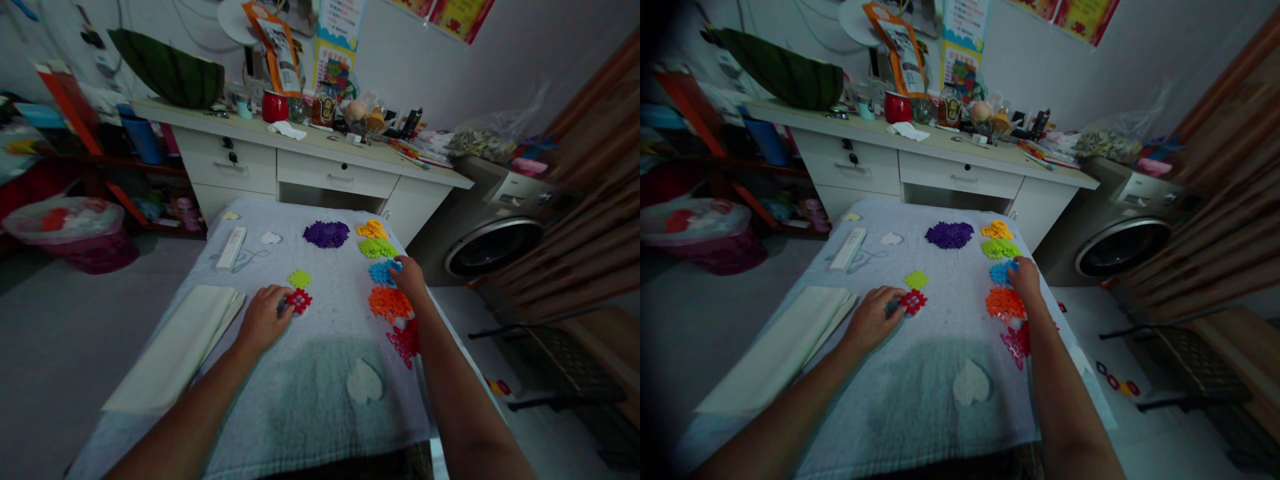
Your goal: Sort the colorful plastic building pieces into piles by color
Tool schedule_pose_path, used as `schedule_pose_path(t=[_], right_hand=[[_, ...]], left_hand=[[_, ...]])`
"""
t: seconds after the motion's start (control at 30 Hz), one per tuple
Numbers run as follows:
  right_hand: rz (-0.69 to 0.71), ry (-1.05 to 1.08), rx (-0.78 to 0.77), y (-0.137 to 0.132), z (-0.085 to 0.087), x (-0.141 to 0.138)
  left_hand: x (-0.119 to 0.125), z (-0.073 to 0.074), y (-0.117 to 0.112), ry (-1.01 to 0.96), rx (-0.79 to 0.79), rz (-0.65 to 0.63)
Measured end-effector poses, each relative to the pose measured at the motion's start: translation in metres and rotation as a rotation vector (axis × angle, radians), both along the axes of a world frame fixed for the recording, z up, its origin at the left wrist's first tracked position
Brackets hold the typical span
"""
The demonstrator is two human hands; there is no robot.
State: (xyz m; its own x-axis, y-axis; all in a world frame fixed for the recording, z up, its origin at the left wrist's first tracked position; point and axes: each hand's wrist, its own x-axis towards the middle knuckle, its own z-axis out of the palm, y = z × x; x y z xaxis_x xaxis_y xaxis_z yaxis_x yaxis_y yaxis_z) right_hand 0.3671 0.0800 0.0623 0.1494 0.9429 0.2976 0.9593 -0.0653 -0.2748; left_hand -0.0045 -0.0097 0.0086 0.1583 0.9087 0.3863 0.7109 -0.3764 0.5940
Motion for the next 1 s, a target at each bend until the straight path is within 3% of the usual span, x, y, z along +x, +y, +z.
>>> schedule_pose_path(t=[0.17, 0.4, 0.5, 0.67, 0.8, 1.0], right_hand=[[0.158, 0.073, 0.015, -0.009, 0.002, -0.039], [0.624, 0.194, -0.053, -0.044, -0.007, -0.135], [0.737, 0.183, -0.108, -0.059, -0.016, -0.167], [0.726, 0.106, -0.110, -0.071, -0.032, -0.190], [0.674, 0.101, -0.086, -0.072, -0.038, -0.194], [0.710, 0.158, -0.067, -0.071, -0.043, -0.195]], left_hand=[[0.000, -0.001, 0.001, -0.005, -0.008, -0.003], [0.000, 0.003, 0.000, -0.011, -0.017, 0.014], [-0.001, 0.002, 0.000, -0.021, -0.015, 0.015], [-0.002, 0.002, 0.000, -0.018, -0.006, 0.008], [-0.001, 0.002, 0.000, -0.011, -0.004, 0.007], [-0.002, 0.001, 0.001, -0.002, -0.011, 0.009]])
